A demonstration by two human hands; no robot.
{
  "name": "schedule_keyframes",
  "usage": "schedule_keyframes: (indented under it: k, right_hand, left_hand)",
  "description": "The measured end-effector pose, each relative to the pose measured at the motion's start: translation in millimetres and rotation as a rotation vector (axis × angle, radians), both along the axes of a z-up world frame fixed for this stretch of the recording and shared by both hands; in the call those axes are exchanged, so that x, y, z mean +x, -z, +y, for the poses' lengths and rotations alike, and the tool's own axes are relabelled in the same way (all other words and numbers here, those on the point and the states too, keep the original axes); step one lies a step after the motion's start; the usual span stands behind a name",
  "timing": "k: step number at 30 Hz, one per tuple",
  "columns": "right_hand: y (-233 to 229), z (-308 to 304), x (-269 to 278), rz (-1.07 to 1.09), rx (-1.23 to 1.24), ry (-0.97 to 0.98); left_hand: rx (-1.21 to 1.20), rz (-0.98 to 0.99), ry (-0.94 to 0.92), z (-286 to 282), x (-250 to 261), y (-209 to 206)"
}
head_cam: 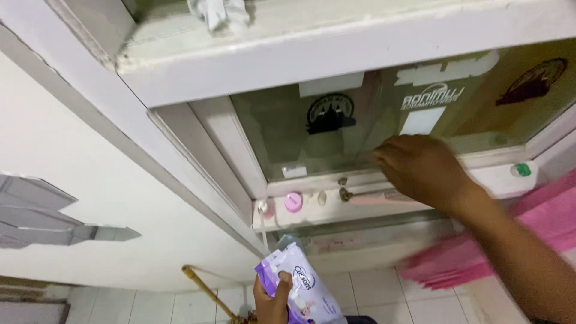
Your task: The person wipes a window sill and frame with a wet wipe, then sweeps the tiled floor with a broom, gathering debris into a pile near the door.
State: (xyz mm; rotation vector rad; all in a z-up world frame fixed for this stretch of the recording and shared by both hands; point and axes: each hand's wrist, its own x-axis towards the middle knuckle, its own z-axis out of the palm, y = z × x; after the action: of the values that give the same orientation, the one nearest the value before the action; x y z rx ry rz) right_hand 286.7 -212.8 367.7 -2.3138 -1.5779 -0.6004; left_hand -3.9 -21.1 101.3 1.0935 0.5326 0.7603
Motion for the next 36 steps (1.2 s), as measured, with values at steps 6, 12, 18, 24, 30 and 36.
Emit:
schedule_keyframes:
  k: [6,12,18,24,30,36]
  right_hand:
    - [130.8,28.3,59.1,-0.039,0.078,0.063]
    - [148.3,35.5,62.2,-0.138,0.019,0.107]
    - [153.1,45.8,57.6,-0.186,-0.084,0.136]
    - [174.5,49.9,56.4,-0.255,0.002,0.154]
    - [180.5,54.1,53.8,-0.211,0.108,0.144]
    - [189.3,59.1,47.2,-0.059,0.227,0.185]
  left_hand:
    - [-0.09,0.187,-0.054,-11.2,-13.7,-21.7]
    - [-0.13,0.198,-0.033,-13.5,-19.3,-43.9]
    - [-0.165,0.188,-0.048,-15.7,-23.0,-34.0]
    - [-0.187,0.204,-0.043,-15.6,-25.0,-36.6]
    - [-0.172,0.193,-0.026,-16.6,-26.2,-36.9]
    - [-0.148,0.215,-0.028,-17.7,-27.8,-30.3]
